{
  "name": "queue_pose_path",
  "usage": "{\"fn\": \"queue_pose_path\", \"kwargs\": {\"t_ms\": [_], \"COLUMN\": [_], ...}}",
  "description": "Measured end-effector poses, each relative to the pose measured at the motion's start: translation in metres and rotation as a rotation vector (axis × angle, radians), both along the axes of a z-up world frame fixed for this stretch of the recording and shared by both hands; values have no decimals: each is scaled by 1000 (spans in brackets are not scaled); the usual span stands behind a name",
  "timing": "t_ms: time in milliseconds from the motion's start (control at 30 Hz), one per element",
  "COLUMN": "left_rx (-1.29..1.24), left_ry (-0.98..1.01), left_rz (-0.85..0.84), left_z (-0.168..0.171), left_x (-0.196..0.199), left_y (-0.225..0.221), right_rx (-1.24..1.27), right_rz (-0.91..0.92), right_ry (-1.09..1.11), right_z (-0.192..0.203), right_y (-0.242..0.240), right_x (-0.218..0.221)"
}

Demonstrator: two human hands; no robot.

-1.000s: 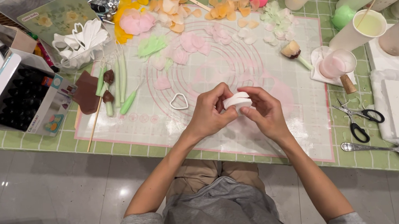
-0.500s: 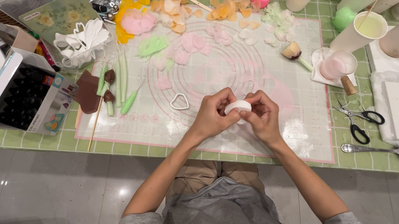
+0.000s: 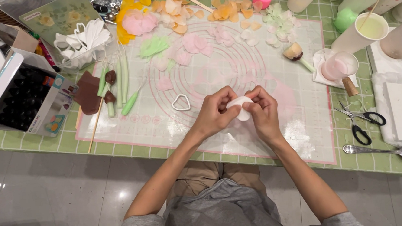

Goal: Cutting out heart shapes from wax and refining them by hand at a candle studio workbench.

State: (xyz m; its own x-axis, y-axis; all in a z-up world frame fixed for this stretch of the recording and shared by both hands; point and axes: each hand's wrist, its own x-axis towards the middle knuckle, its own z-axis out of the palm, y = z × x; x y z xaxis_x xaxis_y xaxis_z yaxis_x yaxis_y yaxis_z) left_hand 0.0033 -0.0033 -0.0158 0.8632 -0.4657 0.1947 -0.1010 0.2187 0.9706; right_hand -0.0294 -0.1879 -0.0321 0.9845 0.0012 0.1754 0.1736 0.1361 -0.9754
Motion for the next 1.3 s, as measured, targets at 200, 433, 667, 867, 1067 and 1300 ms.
{"fn": "queue_pose_path", "kwargs": {"t_ms": [200,433,667,867,1067,1300], "left_rx": [-156,-134,-134,-147,-150,-282], "left_ry": [89,104,258,296,318,306], "left_rz": [-86,-35,-116,-170,-181,74], "left_z": [-22,-13,-22,-11,-15,-29], "left_x": [2,0,5,10,11,7], "left_y": [-13,-15,-13,-8,-10,-21], "right_rx": [6,168,23,27,79,13], "right_rz": [-69,-75,-42,4,101,127], "right_ry": [-9,23,50,72,188,209], "right_z": [-7,-19,-18,-12,16,9], "right_y": [0,-6,-12,-19,-7,-1], "right_x": [7,11,12,14,12,5]}}
